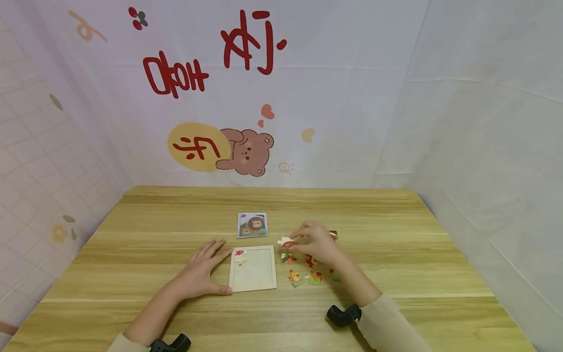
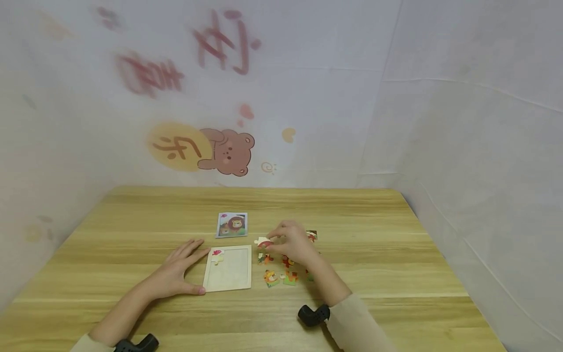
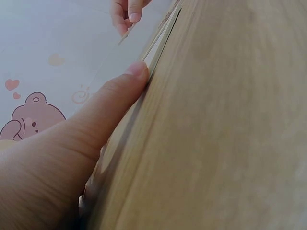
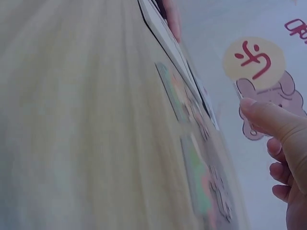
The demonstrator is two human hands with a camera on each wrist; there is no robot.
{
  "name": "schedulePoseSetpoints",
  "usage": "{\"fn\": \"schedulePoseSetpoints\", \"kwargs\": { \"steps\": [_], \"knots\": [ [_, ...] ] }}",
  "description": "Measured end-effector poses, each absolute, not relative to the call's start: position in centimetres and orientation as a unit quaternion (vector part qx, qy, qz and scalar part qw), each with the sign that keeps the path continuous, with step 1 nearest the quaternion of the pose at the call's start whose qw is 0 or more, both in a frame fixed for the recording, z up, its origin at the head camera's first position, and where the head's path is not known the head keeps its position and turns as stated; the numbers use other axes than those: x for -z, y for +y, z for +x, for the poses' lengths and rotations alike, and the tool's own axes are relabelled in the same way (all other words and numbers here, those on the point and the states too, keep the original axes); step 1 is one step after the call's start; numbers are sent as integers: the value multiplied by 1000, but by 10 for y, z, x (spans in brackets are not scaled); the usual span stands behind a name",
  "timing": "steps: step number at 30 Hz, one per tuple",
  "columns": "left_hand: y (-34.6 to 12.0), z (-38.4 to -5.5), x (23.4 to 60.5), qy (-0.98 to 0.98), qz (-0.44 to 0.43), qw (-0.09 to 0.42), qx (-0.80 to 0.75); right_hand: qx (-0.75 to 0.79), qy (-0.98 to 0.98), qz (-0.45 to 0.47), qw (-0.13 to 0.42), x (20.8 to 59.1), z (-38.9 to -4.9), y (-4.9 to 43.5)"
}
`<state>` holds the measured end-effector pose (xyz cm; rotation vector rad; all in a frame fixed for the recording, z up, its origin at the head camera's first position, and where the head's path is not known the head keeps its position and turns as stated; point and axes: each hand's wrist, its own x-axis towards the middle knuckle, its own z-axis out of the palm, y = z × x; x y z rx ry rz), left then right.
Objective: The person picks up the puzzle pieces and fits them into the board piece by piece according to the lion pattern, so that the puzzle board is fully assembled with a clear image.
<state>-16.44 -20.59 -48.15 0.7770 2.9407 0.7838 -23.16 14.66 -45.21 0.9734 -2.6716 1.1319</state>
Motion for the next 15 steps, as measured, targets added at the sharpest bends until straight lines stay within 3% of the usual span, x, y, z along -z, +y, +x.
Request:
{"fn": "schedulePoseSetpoints", "kwargs": {
  "steps": [15],
  "knots": [
    [-206, -163, 478, 938, 246, 2, -245, -346, -868, 353, 36, 453, -220, 97]
  ]
}}
